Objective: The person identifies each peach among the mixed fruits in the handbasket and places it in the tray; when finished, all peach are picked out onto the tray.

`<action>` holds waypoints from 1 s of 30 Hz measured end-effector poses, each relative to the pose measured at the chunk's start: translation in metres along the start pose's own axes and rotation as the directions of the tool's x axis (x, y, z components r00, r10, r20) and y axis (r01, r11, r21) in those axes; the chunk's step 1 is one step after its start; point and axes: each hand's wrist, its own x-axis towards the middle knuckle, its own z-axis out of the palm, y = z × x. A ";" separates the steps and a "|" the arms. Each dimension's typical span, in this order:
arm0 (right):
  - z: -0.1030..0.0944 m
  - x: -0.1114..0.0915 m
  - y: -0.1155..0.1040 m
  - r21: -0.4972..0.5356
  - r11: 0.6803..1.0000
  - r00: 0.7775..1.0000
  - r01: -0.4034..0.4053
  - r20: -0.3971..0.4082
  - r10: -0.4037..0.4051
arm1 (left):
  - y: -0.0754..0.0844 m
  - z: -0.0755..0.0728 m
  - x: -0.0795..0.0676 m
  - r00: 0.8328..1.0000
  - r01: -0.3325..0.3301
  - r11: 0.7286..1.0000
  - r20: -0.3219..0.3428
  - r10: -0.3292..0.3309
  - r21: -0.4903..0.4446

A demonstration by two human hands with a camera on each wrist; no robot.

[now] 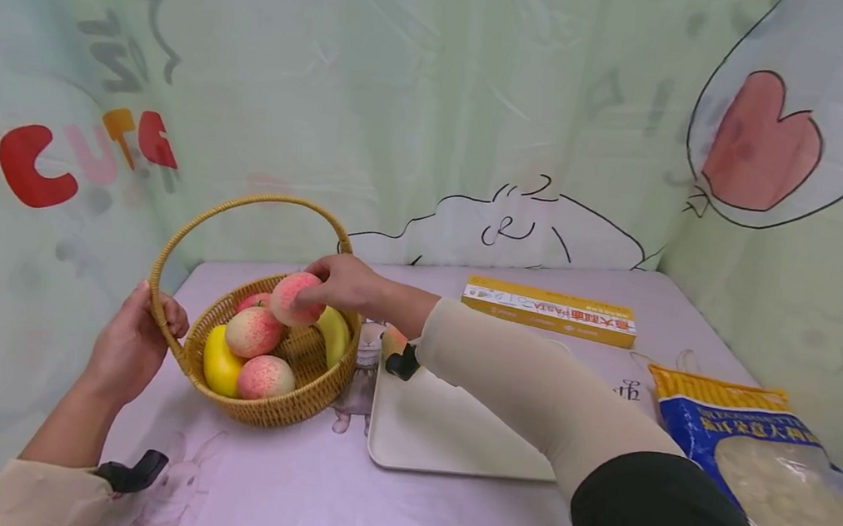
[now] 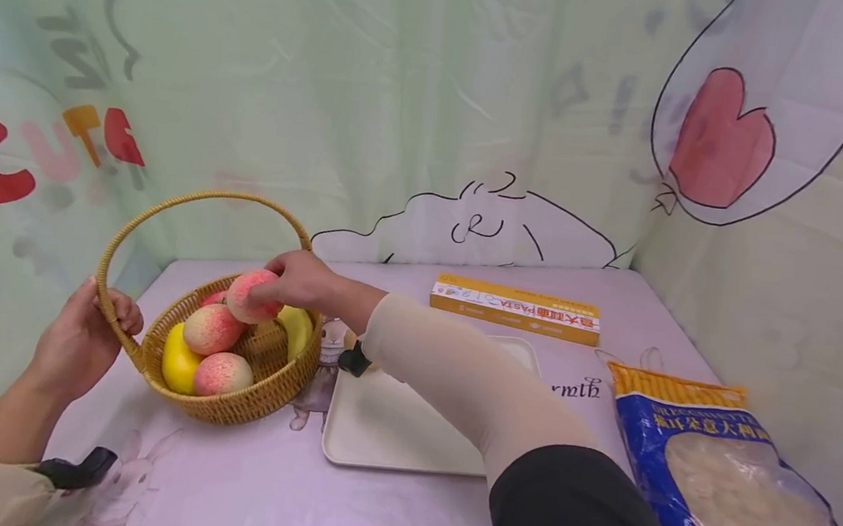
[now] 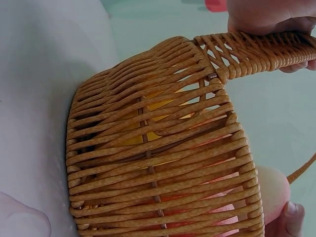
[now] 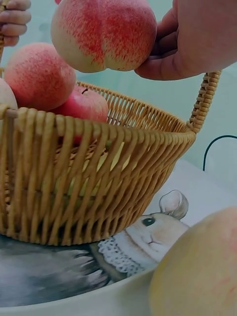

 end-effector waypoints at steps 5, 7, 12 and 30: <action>0.000 -0.009 0.004 0.073 0.997 1.000 0.000 -0.002 0.000 | -0.001 -0.002 -0.002 1.000 0.010 1.000 0.000 -0.010 -0.019; -0.002 -0.014 0.006 0.098 0.995 1.000 0.007 -0.002 -0.007 | -0.001 -0.003 -0.003 1.000 0.014 1.000 -0.001 -0.014 -0.013; -0.008 -0.025 0.012 0.188 0.982 1.000 0.011 -0.012 -0.009 | 0.000 -0.004 -0.004 1.000 0.022 1.000 0.001 -0.022 0.001; -0.054 -0.062 0.041 0.327 0.945 0.985 -0.010 -0.160 0.066 | 0.002 -0.002 -0.003 1.000 -0.005 1.000 0.018 0.005 0.005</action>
